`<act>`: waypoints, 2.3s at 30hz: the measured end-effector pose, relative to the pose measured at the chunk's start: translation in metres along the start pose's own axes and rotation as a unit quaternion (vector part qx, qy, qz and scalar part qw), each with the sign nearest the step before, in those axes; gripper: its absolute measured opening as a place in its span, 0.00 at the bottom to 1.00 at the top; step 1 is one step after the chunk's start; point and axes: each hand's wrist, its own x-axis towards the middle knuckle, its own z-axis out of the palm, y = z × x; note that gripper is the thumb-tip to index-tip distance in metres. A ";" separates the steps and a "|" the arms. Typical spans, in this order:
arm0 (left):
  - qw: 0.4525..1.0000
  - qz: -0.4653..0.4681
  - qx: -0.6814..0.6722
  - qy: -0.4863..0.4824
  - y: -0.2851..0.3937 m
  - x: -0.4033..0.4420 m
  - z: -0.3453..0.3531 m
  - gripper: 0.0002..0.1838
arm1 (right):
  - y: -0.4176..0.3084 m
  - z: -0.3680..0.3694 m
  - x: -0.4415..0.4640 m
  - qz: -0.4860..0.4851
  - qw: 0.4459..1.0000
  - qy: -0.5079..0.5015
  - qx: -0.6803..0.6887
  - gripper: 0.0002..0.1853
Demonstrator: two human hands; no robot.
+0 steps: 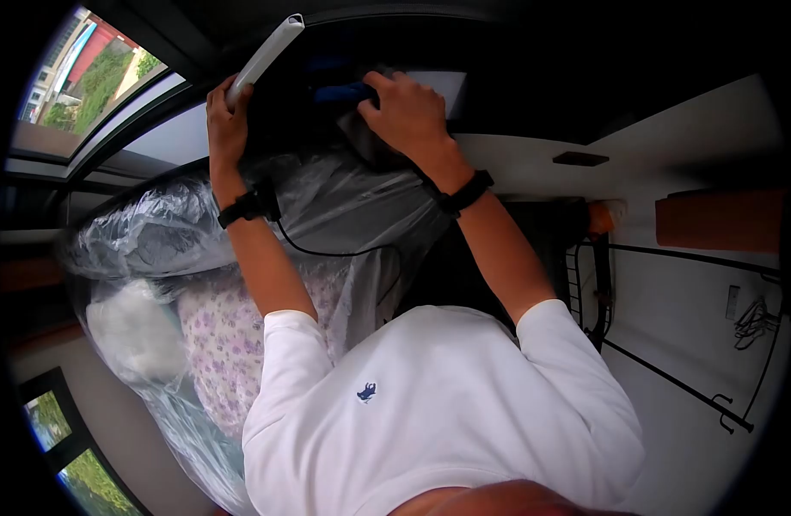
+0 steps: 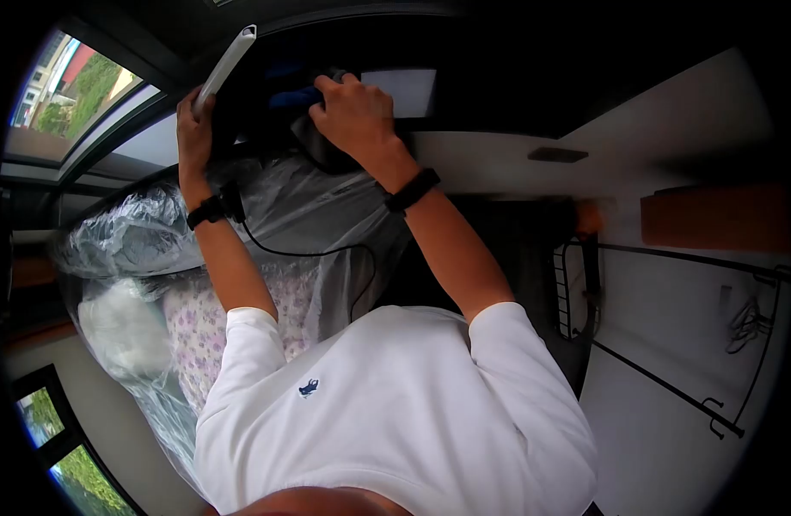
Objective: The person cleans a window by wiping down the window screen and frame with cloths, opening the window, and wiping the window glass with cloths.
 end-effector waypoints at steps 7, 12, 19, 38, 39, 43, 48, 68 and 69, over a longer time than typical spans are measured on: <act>0.992 -0.047 -0.118 -0.024 -0.016 -0.006 -0.005 0.28 | 0.160 -0.089 -0.049 0.183 0.959 0.099 -0.193 0.17; 0.956 0.027 -0.293 -0.014 -0.028 -0.006 -0.001 0.28 | 0.168 -0.092 -0.061 0.087 0.975 0.082 -0.188 0.25; 0.997 0.022 -0.059 -0.033 0.001 -0.005 -0.008 0.26 | 0.107 -0.081 -0.031 0.082 0.979 -0.020 -0.187 0.26; 0.985 0.063 -0.003 -0.161 0.021 -0.007 -0.023 0.24 | 0.157 -0.085 -0.018 0.109 0.978 0.016 -0.179 0.17; 0.985 0.064 0.000 -0.159 0.019 -0.009 -0.025 0.24 | 0.168 -0.089 -0.021 0.108 0.978 0.018 -0.176 0.17; 0.990 0.050 0.039 -0.128 0.003 -0.011 -0.039 0.26 | 0.178 -0.096 -0.033 0.135 0.965 0.015 -0.223 0.18; 0.991 0.045 0.097 -0.079 -0.032 -0.003 -0.063 0.26 | 0.177 -0.097 -0.030 0.118 0.958 0.020 -0.261 0.17; 0.939 -0.063 0.332 0.072 -0.229 0.023 -0.183 0.23 | 0.190 -0.089 0.002 0.136 0.982 0.042 -0.124 0.20; 0.916 -0.030 0.386 0.103 -0.234 0.022 -0.178 0.22 | 0.178 -0.084 0.000 0.134 0.980 0.034 -0.145 0.20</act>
